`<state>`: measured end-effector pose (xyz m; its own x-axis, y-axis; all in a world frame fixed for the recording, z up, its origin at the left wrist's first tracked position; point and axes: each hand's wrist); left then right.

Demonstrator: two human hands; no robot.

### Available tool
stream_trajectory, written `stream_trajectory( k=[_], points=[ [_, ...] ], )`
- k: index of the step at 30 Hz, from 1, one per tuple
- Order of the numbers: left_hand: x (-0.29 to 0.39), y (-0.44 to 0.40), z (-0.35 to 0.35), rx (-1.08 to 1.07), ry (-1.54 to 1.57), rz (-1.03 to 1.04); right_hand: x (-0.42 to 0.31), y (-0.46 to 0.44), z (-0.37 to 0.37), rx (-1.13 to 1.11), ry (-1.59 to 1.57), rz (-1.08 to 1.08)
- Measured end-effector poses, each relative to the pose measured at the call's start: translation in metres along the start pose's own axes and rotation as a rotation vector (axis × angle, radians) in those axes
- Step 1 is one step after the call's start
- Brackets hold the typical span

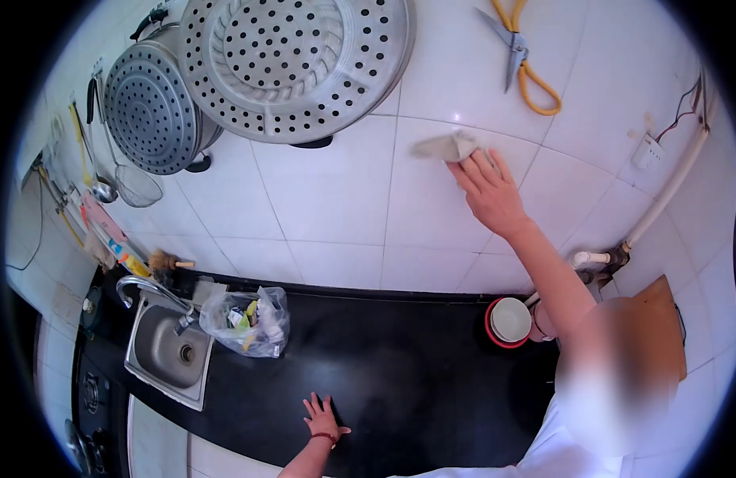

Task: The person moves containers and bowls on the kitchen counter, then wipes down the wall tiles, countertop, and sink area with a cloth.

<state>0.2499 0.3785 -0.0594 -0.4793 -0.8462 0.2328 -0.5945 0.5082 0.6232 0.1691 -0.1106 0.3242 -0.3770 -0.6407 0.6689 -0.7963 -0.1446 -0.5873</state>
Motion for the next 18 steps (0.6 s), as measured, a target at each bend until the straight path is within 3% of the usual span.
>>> stream_trajectory(
  k=[3, 6, 9, 13, 17, 18],
  points=[
    [0.001, -0.004, 0.0, -0.014, -0.017, -0.012, -0.005, -0.043, -0.005, 0.032, -0.085, 0.128],
    [0.004, 0.002, -0.006, -0.008, -0.02, -0.012, -0.027, -0.083, 0.014, 0.239, -0.174, 0.225],
    [0.006, 0.003, -0.007, 0.012, -0.023, 0.002, -0.06, -0.072, 0.037, 0.221, -0.24, 0.181],
    [0.01, 0.007, -0.008, 0.03, -0.029, 0.005, -0.132, 0.037, 0.107, -0.087, -0.368, -0.294],
    [0.006, 0.007, -0.012, 0.062, -0.047, 0.016, -0.149, 0.206, 0.186, -0.525, -0.135, -0.952],
    [0.006, 0.008, -0.012, 0.07, -0.056, 0.016, -0.126, 0.228, 0.182, -0.549, -0.277, -0.811]
  ],
)
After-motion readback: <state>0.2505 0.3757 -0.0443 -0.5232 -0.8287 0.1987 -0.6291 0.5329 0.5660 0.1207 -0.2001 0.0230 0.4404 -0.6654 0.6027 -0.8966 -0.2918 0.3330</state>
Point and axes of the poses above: each hand's wrist, its own y-axis away from the middle knuckle, its own z-axis out of the palm, x = y × z, and after that the axes turned 6 degrees about -x, right-handed
